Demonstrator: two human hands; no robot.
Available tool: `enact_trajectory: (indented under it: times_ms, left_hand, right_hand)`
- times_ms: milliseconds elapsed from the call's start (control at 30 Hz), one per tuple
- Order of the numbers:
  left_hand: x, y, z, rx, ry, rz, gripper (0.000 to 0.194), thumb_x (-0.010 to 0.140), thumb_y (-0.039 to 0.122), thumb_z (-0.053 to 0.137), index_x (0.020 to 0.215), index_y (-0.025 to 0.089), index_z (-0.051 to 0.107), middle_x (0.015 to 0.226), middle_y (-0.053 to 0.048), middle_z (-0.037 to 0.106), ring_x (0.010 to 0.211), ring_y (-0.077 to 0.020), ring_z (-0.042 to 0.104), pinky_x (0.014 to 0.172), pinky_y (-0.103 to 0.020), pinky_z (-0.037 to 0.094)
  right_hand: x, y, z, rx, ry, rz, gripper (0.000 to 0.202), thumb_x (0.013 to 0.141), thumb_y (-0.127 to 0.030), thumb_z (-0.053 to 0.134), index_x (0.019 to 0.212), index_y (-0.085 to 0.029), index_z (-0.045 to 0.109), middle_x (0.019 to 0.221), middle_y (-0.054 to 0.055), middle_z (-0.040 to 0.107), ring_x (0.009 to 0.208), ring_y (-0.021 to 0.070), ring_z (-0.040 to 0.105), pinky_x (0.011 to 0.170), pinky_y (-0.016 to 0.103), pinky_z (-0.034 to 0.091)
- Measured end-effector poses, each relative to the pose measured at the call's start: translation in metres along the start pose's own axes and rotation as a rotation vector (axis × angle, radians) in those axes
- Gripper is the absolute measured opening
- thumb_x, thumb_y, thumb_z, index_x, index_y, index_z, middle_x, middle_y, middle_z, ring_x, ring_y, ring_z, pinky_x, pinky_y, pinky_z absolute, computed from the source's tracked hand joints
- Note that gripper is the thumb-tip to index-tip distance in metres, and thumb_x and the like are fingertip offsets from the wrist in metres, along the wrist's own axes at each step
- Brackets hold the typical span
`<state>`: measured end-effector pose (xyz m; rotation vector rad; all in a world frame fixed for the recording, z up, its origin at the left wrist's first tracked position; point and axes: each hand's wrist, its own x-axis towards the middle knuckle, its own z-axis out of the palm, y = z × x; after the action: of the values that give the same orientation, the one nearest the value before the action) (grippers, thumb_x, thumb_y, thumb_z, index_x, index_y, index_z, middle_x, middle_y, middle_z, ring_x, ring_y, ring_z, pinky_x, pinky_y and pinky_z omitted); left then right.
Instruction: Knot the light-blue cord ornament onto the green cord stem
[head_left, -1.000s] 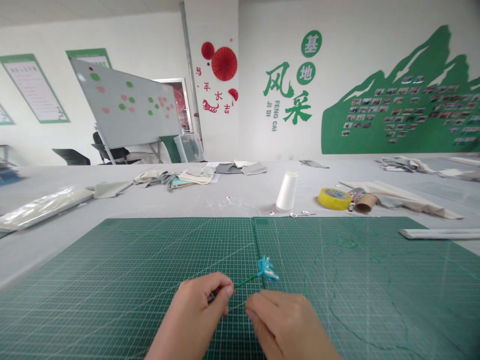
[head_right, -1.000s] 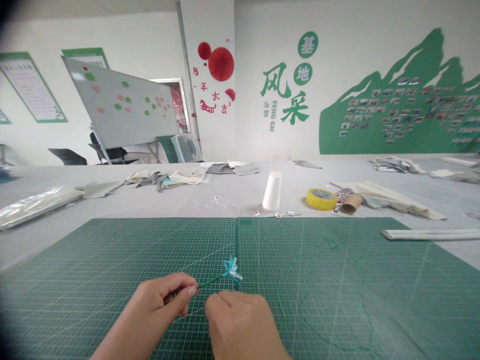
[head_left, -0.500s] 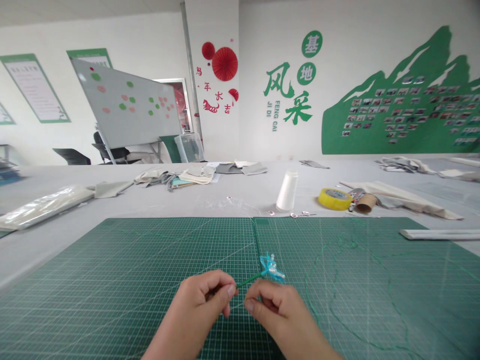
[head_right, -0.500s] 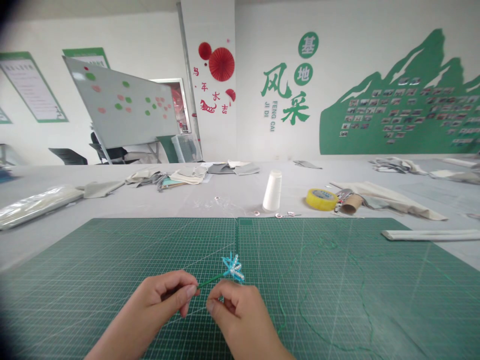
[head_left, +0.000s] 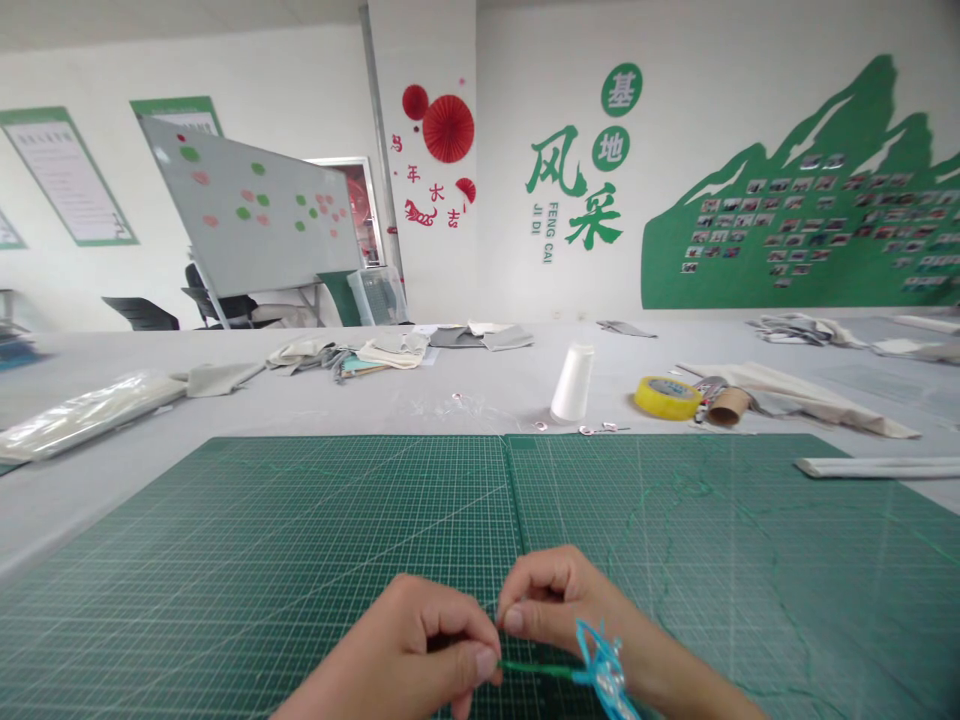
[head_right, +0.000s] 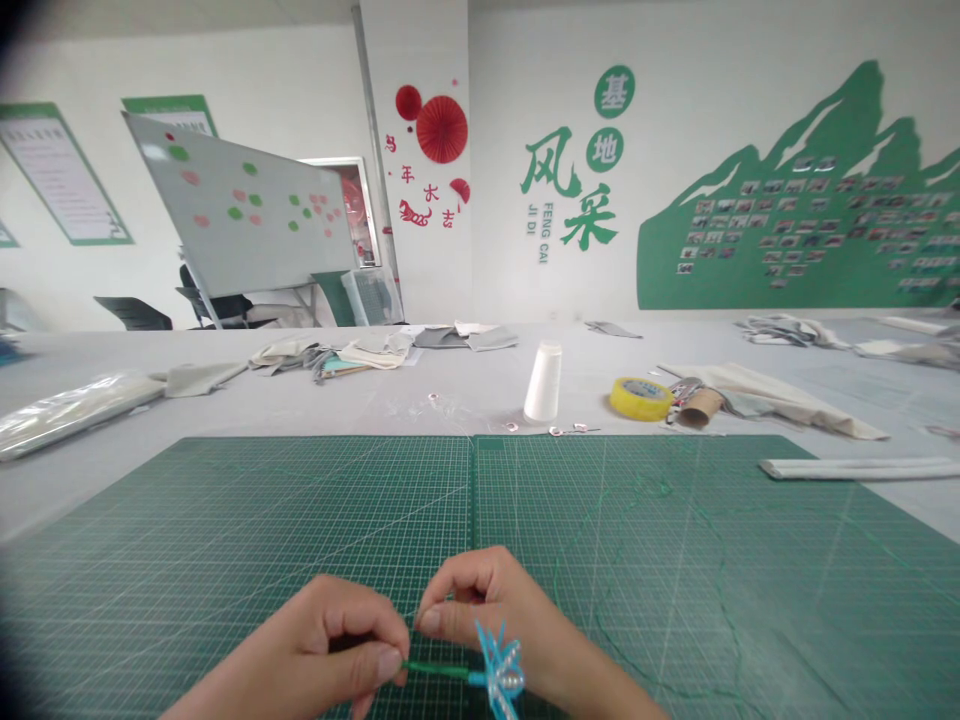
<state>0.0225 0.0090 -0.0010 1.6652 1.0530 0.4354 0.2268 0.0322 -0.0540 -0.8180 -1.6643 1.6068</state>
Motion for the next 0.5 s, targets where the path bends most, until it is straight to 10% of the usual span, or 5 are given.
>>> enact_trajectory:
  times_ms: [233, 500]
  left_hand:
    - [-0.003, 0.007, 0.001, 0.177, -0.133, -0.053, 0.020, 0.074, 0.016, 0.051, 0.065, 0.019, 0.068, 0.056, 0.004, 0.055, 0.056, -0.0124, 0.053, 0.053, -0.020, 0.034]
    - [0.002, 0.009, 0.010, 0.397, -0.031, -0.041, 0.024, 0.074, 0.014, 0.049, 0.055, 0.020, 0.062, 0.054, 0.004, 0.056, 0.056, -0.0136, 0.055, 0.056, -0.022, 0.036]
  right_hand:
    - [-0.006, -0.014, -0.001, -0.116, -0.030, 0.049, 0.018, 0.076, -0.033, 0.073, 0.069, -0.017, 0.071, 0.050, -0.009, 0.035, 0.049, 0.0078, 0.026, 0.047, 0.022, 0.020]
    - [-0.012, -0.041, 0.015, -0.598, 0.128, 0.013, 0.013, 0.075, -0.007, 0.067, 0.066, -0.017, 0.069, 0.055, -0.007, 0.046, 0.053, 0.0080, 0.041, 0.050, 0.020, 0.028]
